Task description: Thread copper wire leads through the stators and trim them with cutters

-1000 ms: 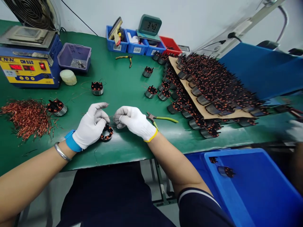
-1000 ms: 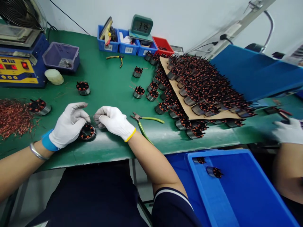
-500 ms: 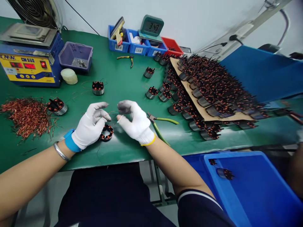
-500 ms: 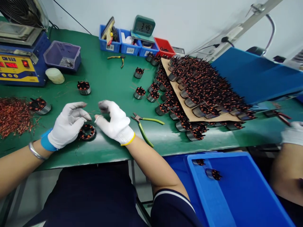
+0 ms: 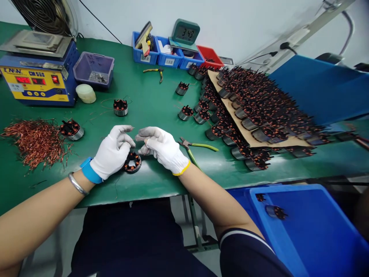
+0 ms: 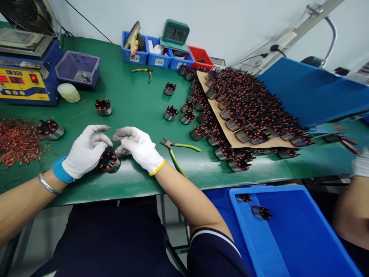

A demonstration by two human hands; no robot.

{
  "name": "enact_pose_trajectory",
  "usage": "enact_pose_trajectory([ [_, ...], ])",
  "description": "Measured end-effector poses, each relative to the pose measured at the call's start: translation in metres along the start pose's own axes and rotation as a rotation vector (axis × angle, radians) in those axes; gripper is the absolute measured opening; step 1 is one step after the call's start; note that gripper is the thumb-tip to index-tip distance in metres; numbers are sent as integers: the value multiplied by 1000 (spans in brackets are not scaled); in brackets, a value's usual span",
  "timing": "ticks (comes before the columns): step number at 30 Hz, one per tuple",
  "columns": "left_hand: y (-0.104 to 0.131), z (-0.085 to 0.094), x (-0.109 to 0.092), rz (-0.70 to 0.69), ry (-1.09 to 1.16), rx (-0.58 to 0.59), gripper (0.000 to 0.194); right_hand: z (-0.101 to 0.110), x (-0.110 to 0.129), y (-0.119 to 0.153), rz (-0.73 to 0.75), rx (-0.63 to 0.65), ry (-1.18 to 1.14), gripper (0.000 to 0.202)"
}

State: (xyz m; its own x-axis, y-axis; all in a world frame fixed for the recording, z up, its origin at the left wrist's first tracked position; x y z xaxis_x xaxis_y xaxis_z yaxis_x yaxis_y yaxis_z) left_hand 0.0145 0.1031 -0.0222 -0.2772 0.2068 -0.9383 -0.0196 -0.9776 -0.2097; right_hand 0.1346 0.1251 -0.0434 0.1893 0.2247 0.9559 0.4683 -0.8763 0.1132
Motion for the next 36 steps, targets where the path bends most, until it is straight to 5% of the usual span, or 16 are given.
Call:
enact_pose_trajectory([
  [5,11,-3,-12,-136,27,7,47,6,-4,-3,-61,-32,196,20],
  [8,16,9,-16,-160,85,-99,41,25,-13,0,-212,-111,296,12],
  [13,5,44,-8,-102,182,-297,42,38,2,11,-253,-67,1030,12],
  [15,-5,40,-8,-106,151,-155,68,36,9,14,-241,-63,1204,17],
  [19,-2,-3,-6,-93,-150,329,117,36,21,12,-146,-146,1282,29],
  [27,2,-13,-10,-50,-416,274,109,55,18,37,-160,-191,1405,20],
  [31,0,-11,-3,-37,-394,306,118,27,57,66,309,-237,1432,32],
  [33,-1,-10,0,-35,-372,323,122,-6,67,77,565,-117,1458,34],
  [36,-1,-8,1,-44,-336,305,122,-41,45,68,557,138,1538,32],
])
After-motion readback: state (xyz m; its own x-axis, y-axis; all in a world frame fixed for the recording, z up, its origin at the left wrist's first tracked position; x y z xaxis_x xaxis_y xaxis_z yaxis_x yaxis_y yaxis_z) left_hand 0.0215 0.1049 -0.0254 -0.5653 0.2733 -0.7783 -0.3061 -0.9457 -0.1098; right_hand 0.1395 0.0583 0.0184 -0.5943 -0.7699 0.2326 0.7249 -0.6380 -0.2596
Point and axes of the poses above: each hand's wrist, its own y-axis away from the middle knuckle, its own z-axis out of the back of the hand, x = y × z, the point moved 10 cm from there along -y, towards the middle knuckle, and after that the axes turned 1 degree about y, right-handed, at the moved point
